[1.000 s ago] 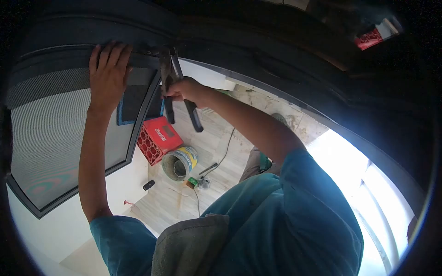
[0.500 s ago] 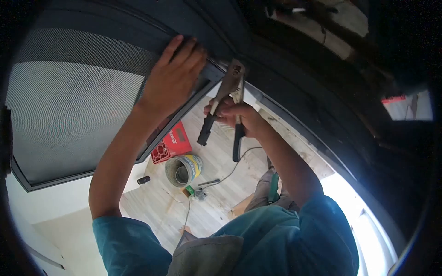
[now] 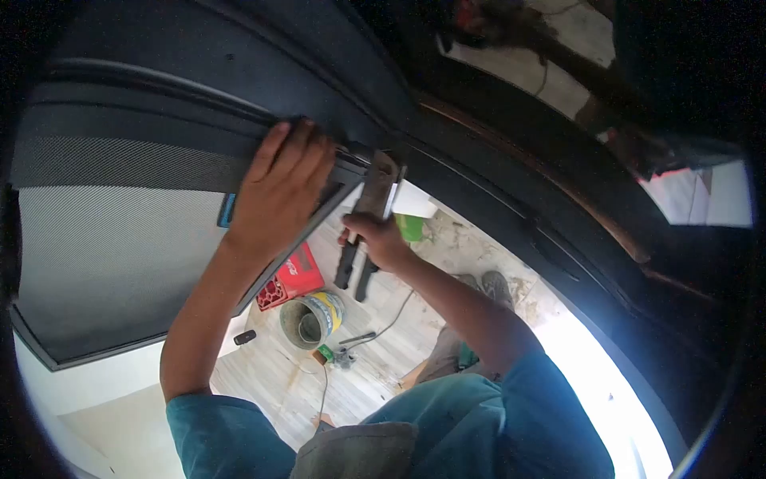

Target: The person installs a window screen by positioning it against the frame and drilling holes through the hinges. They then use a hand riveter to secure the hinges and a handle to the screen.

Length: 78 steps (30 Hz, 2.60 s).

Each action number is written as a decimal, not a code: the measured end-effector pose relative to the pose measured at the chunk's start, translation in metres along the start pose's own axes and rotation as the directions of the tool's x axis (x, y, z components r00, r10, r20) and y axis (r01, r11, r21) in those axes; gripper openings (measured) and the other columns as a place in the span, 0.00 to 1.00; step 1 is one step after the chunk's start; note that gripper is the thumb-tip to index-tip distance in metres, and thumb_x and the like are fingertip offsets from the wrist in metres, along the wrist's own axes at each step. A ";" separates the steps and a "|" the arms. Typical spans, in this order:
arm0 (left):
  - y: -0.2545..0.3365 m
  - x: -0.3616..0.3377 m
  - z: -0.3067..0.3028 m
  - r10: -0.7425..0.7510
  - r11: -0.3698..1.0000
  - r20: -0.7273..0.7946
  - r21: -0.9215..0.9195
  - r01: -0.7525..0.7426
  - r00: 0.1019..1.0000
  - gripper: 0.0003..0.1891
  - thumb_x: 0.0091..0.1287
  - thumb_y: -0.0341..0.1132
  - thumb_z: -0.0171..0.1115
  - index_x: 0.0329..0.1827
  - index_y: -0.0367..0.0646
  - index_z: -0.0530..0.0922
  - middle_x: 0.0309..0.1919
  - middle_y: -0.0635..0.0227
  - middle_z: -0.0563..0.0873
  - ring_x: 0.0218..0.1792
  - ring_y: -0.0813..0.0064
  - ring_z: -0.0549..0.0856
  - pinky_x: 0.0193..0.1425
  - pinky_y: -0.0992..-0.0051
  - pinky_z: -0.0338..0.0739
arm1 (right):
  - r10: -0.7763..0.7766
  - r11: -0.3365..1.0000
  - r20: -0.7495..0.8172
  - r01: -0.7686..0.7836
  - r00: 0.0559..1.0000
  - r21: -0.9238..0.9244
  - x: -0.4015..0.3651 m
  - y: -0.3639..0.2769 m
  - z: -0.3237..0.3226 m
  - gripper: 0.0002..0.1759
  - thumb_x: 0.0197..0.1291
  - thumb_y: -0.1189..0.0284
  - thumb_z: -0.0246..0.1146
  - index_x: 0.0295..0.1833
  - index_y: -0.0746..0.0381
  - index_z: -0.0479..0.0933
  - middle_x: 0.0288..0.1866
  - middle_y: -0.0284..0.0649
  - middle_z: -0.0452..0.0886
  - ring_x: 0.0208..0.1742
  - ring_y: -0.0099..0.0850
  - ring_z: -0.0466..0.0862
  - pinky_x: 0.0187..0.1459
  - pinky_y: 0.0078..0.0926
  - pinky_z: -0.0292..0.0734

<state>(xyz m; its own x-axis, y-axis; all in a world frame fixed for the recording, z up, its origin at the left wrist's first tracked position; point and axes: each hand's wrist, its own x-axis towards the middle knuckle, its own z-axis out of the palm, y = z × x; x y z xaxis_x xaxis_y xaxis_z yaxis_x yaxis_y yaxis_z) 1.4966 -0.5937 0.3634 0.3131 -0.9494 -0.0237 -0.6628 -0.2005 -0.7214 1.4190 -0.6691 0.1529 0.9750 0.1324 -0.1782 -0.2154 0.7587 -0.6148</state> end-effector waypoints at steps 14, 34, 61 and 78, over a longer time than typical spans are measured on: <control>0.015 -0.003 -0.003 -0.150 0.973 0.061 -0.169 0.158 0.987 0.29 0.63 0.43 0.67 0.67 0.43 0.76 0.66 0.62 0.76 0.75 0.61 0.68 0.84 0.53 0.49 | 0.350 0.709 -0.148 -0.365 0.925 -0.604 -0.127 0.024 -0.101 0.22 0.51 0.66 0.71 0.49 0.67 0.78 0.38 0.47 0.86 0.40 0.35 0.86 0.41 0.36 0.78; -0.030 -0.452 -0.038 -0.867 -0.473 0.495 -0.854 -0.216 -0.055 0.27 0.78 0.53 0.53 0.63 0.36 0.76 0.56 0.56 0.84 0.61 0.59 0.80 0.71 0.55 0.70 | 0.371 0.048 -0.504 -0.558 0.780 -0.828 -0.258 0.015 -0.236 0.32 0.50 0.60 0.65 0.57 0.71 0.78 0.53 0.59 0.84 0.56 0.51 0.85 0.57 0.45 0.79; 0.300 0.034 -0.285 -0.916 0.163 -0.234 -0.960 -0.229 0.327 0.40 0.50 0.38 0.85 0.62 0.38 0.69 0.48 0.64 0.73 0.44 0.73 0.75 0.48 0.74 0.72 | 0.488 -0.053 -0.340 -0.362 0.804 -0.931 -0.361 -0.017 -0.258 0.20 0.45 0.61 0.66 0.31 0.71 0.83 0.27 0.49 0.85 0.29 0.37 0.86 0.31 0.37 0.80; 0.272 0.128 -0.279 -0.802 0.435 -0.486 -0.874 -0.217 0.347 0.40 0.59 0.34 0.75 0.74 0.35 0.67 0.51 0.51 0.78 0.47 0.56 0.80 0.52 0.63 0.78 | 0.455 -0.051 -0.447 -0.479 0.770 -0.877 -0.417 -0.020 -0.300 0.20 0.52 0.58 0.66 0.37 0.66 0.85 0.28 0.45 0.84 0.27 0.34 0.82 0.29 0.37 0.77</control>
<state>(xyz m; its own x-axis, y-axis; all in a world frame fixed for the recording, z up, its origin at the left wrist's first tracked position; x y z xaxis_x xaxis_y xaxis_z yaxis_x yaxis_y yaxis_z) 1.1666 -0.8369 0.3573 0.3102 -0.2860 0.9066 -0.9507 -0.0921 0.2963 1.0001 -0.9309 0.0088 0.6290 0.1624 -0.7603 -0.5028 -0.6608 -0.5572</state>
